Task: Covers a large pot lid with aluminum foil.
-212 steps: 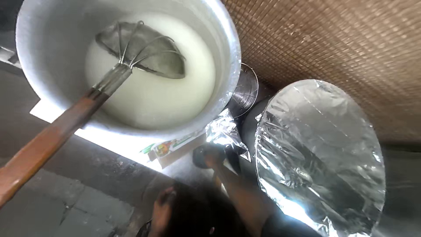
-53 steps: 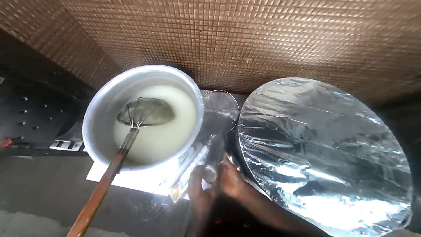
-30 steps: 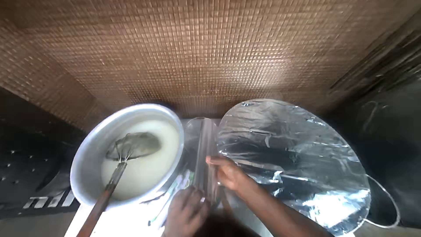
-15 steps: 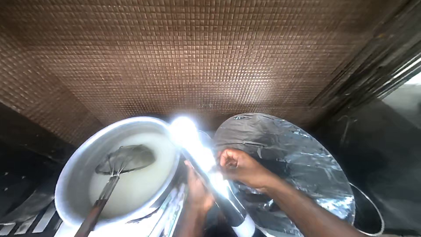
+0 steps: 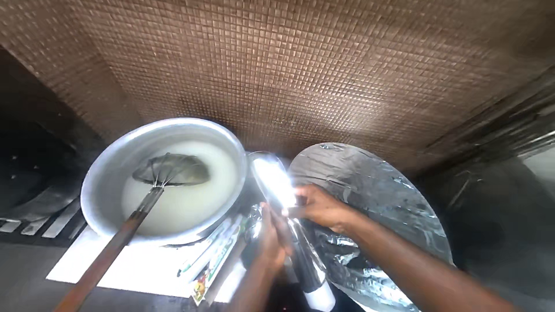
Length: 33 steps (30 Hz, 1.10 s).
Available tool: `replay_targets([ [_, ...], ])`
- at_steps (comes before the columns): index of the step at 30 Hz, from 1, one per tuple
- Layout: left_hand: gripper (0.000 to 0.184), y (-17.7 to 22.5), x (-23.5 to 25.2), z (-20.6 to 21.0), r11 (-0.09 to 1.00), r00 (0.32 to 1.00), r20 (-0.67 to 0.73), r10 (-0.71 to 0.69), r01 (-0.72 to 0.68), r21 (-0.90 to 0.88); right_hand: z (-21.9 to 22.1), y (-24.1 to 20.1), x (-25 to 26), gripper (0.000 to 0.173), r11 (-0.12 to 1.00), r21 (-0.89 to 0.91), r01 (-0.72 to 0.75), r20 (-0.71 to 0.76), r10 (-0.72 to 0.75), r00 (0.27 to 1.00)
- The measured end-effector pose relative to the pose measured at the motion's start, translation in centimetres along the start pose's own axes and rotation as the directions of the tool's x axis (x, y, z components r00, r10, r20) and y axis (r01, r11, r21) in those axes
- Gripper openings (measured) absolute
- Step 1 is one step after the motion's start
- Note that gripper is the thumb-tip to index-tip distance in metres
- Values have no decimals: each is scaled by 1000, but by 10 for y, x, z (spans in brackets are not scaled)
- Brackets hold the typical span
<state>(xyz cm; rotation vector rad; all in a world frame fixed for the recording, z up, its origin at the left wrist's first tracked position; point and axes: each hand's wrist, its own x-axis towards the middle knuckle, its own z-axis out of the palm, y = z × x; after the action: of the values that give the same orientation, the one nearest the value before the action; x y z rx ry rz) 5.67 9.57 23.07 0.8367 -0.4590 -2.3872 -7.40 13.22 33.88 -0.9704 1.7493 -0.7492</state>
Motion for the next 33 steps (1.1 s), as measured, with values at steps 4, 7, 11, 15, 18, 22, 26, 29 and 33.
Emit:
replay_targets([
  [4,66,-9,-4,-8,999,999,34,-23,22,29,0,12,-6,21,998,68,-5,12,4,1000],
  [7,64,-24,-7,-12,998,995,81,-56,56,0,1,18,-18,22,998,61,-13,-3,13,1000],
  [11,57,-38,-4,-21,991,982,181,-61,80,-103,1,22,-31,24,998,56,-21,-32,23,999],
  [15,68,-50,14,-38,964,889,458,-7,128,-232,2,20,-39,24,1000,21,-3,-45,4,999],
  [18,76,-56,30,-40,920,784,619,-51,279,-277,2,19,-43,24,1000,7,0,-53,1,999],
  [22,84,-70,40,-42,883,823,565,-63,309,-352,-4,8,-57,22,998,-37,57,-74,-60,995],
  [26,92,-83,44,-47,872,803,582,-129,372,-320,-25,-9,-85,16,988,-89,129,-126,-140,982],
  [29,89,-85,46,-46,880,773,616,-154,391,-271,-49,-17,-112,14,988,-66,139,-189,-149,971],
  [33,83,-94,47,-39,935,844,502,-191,313,-170,-87,-22,-148,10,974,-107,199,-279,-221,934],
])
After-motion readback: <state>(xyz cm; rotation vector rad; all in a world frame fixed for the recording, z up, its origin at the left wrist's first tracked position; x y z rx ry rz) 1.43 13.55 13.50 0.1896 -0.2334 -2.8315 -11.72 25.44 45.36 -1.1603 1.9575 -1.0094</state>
